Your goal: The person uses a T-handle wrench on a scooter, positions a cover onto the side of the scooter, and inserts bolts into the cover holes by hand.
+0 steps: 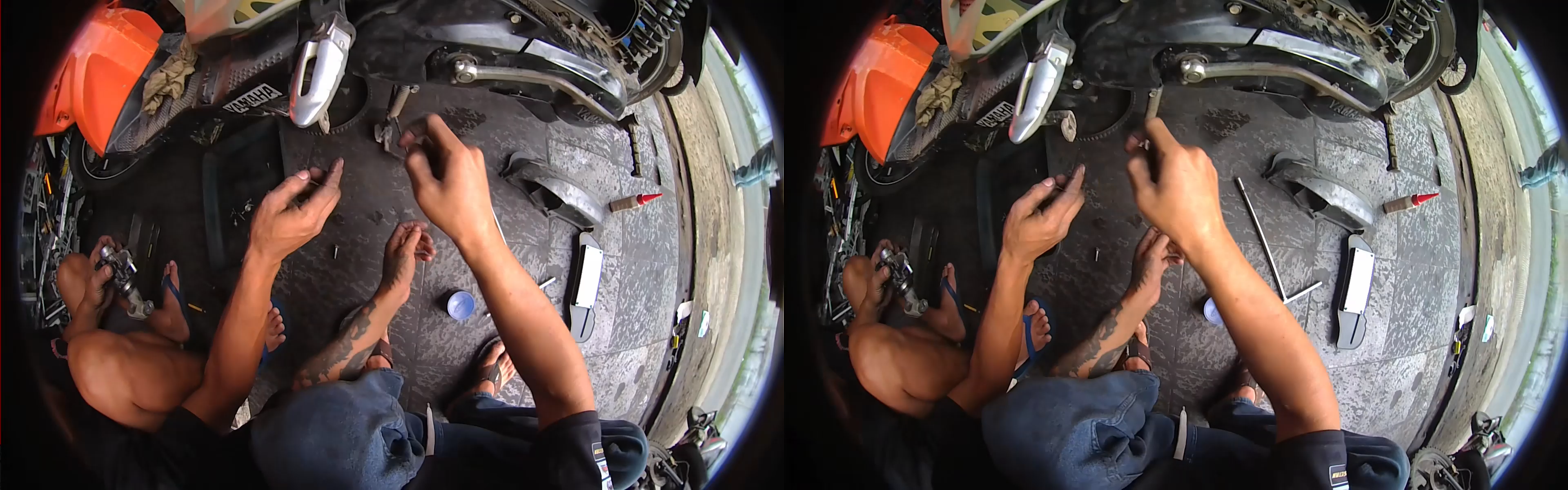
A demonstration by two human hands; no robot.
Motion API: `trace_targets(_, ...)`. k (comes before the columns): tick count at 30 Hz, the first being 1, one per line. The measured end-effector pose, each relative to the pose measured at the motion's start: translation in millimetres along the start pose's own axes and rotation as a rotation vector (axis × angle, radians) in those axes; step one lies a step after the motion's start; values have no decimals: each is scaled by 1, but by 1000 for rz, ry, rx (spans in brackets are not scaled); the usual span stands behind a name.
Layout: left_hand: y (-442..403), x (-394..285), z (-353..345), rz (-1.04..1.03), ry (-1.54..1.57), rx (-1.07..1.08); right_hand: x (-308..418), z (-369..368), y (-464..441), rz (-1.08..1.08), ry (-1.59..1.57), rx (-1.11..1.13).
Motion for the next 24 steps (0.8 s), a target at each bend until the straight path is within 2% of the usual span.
trace_targets(1, 0, 35, -4, 59, 102, -50, -27, -3, 14, -51, 45, 122)
trace_targets(2, 1, 60, -8, 85, 106, -69, -58, -3, 31, 7, 223, 161)
trace_targets(3, 0, 79, -11, 103, 108, -80, -100, -6, 53, -48, 369, 302)
trace_targets(4, 0, 81, -10, 116, 100, -84, -159, -1, 79, -250, 581, 418)
trace_targets(5, -2, 86, -7, 128, 92, -88, -204, 15, 104, -376, 737, 425)
trace_targets(7, -3, 89, -7, 138, 62, -78, -251, 42, 147, -520, 832, 455)
trace_targets(9, -4, 91, -4, 134, 8, -61, -266, 57, 176, -581, 857, 393)
trace_targets(11, -5, 97, -5, 157, -167, 19, -260, 59, 196, -485, 860, 338)
trace_targets(13, -1, 116, -17, 45, -403, 175, -266, 53, 216, -420, 951, 338)
trace_targets(14, 15, 109, -39, 19, -552, 278, -271, 53, 227, -456, 944, 326)
trace_targets(15, 35, 102, -63, -66, -824, 387, -278, 50, 235, -482, 934, 315)
trace_targets(16, 55, 110, -84, -265, -950, 549, -289, 47, 241, -463, 937, 309)
trace_targets(18, 85, 131, -108, -263, -1213, 721, -291, 48, 244, -436, 895, 294)
trace_targets(21, 90, 168, -100, -342, -1329, 714, -302, 42, 237, -456, 851, 415)
trace_targets(23, 77, 144, -80, -330, -1340, 599, -296, 40, 222, -495, 868, 541)
trace_targets(24, 73, 132, -74, -329, -1325, 533, -285, 36, 207, -423, 862, 565)
Point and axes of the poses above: each hand's wrist, its own y-axis away from the middle knuckle, its own z-axis out of the back of the hand, x = y × z, the point moved 10 cm from there along -y, towards the middle knuckle, and after that the axes turned 9 degrees about y, right-handed, at the moved point
